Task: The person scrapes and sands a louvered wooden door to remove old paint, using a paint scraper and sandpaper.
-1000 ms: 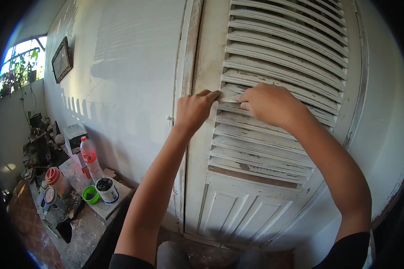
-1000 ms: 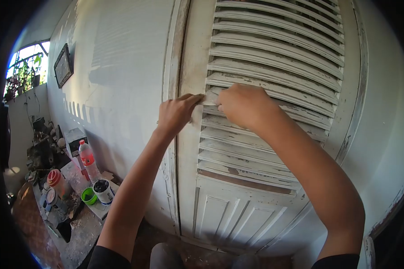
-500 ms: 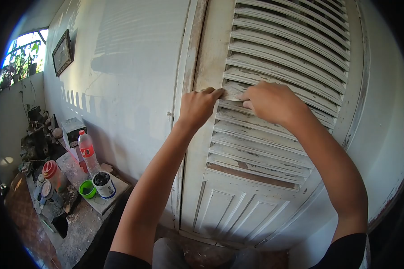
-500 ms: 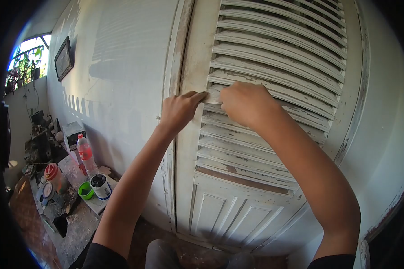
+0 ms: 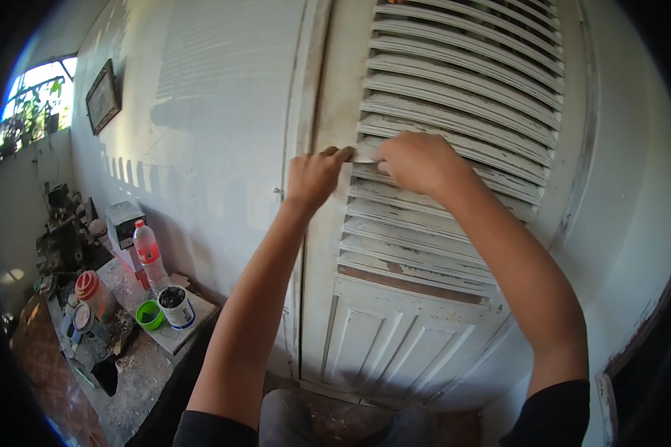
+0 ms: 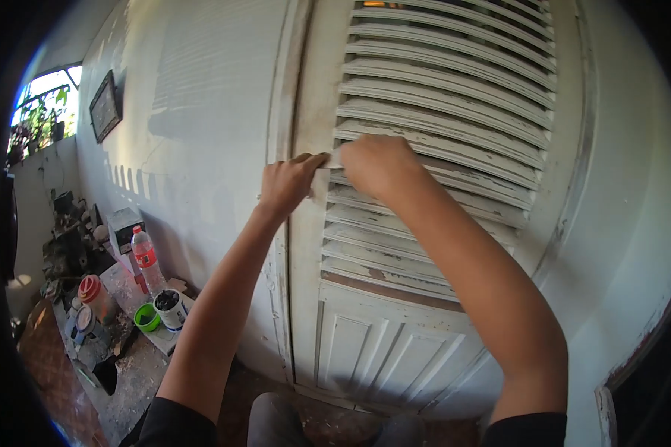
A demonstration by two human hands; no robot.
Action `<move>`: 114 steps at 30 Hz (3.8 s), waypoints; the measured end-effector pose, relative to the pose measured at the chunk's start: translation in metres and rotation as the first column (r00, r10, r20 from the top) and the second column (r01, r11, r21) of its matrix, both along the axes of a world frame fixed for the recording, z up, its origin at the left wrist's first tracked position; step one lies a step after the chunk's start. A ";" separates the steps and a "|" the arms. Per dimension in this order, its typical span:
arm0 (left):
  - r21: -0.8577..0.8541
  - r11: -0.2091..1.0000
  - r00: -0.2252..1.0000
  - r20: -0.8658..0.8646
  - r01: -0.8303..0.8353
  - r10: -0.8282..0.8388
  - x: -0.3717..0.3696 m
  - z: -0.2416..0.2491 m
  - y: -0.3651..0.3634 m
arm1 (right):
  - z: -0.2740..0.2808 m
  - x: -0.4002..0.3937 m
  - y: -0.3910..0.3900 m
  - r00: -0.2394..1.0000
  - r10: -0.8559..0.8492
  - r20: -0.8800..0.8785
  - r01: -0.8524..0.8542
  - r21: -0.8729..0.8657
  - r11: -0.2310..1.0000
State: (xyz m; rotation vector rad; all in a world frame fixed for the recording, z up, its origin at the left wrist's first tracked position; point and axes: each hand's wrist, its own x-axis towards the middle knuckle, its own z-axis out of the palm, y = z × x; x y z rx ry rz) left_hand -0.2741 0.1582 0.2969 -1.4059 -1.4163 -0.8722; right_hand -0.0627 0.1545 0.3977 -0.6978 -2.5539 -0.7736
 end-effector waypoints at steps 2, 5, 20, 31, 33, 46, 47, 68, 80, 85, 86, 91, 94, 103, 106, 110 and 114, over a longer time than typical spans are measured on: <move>-0.030 0.998 0.999 0.005 -0.054 0.054 0.000 0.003 -0.002 | -0.009 0.003 0.005 1.000 -0.010 0.007 0.010 0.020 1.000; -0.015 0.999 0.994 -0.100 -0.041 0.039 0.011 -0.013 -0.015 | -0.019 0.028 0.001 0.998 -0.006 0.061 0.008 -0.029 1.000; -0.105 0.913 0.859 -0.311 0.394 -0.407 0.258 -0.019 0.041 | -0.103 0.260 -0.023 0.952 -0.293 -0.087 0.295 0.015 0.955; -0.011 0.936 0.854 -0.405 0.353 -0.327 0.316 0.013 0.115 | -0.090 0.315 0.018 0.840 -0.463 -0.283 0.476 -0.023 0.879; -0.020 0.939 0.849 -0.421 0.344 -0.320 0.318 0.019 0.121 | -0.092 0.314 0.029 0.836 -0.449 -0.316 0.479 0.020 0.878; -0.017 0.932 0.842 -0.422 0.363 -0.336 0.323 0.028 0.139 | -0.077 0.311 0.041 0.826 -0.451 -0.339 0.456 -0.069 0.887; 0.008 0.922 0.837 -0.422 0.387 -0.348 0.323 0.027 0.142 | -0.076 0.310 0.042 0.830 -0.443 -0.338 0.453 -0.052 0.890; -0.024 0.922 0.836 -0.412 0.388 -0.362 0.314 0.030 0.146 | -0.064 0.321 0.051 0.835 -0.476 -0.275 0.462 -0.118 0.879; -0.096 0.922 0.819 -0.430 0.376 -0.379 0.320 0.025 0.136 | -0.058 0.327 0.042 0.842 -0.453 -0.292 0.413 -0.192 0.890; -0.086 0.894 0.818 -0.374 0.439 -0.438 0.320 0.026 0.145 | -0.058 0.330 0.039 0.818 -0.496 -0.292 0.456 -0.197 0.868; -0.086 0.893 0.815 -0.377 0.442 -0.439 0.322 0.024 0.145 | -0.059 0.332 0.039 0.815 -0.506 -0.283 0.458 -0.220 0.861; -0.042 0.907 0.829 -0.389 0.419 -0.401 0.320 0.022 0.145 | -0.056 0.330 0.039 0.817 -0.517 -0.255 0.468 -0.232 0.853; -0.043 0.902 0.818 -0.405 0.429 -0.408 0.326 0.018 0.143 | -0.067 0.334 0.040 0.817 -0.520 -0.251 0.477 -0.214 0.853; 0.014 0.921 0.844 -0.406 0.390 -0.351 0.321 0.018 0.143 | -0.070 0.330 0.050 0.844 -0.463 -0.269 0.443 -0.137 0.886; 0.012 0.939 0.867 -0.387 0.345 -0.313 0.318 0.022 0.147 | -0.078 0.323 0.063 0.846 -0.388 -0.365 0.411 -0.017 0.912; 0.020 0.893 0.812 -0.426 0.449 -0.398 0.315 0.018 0.140 | -0.078 0.316 0.054 0.857 -0.396 -0.331 0.422 0.008 0.907; -0.012 0.906 0.837 -0.378 0.424 -0.397 0.314 0.025 0.150 | -0.078 0.311 0.067 0.856 -0.366 -0.366 0.386 -0.020 0.922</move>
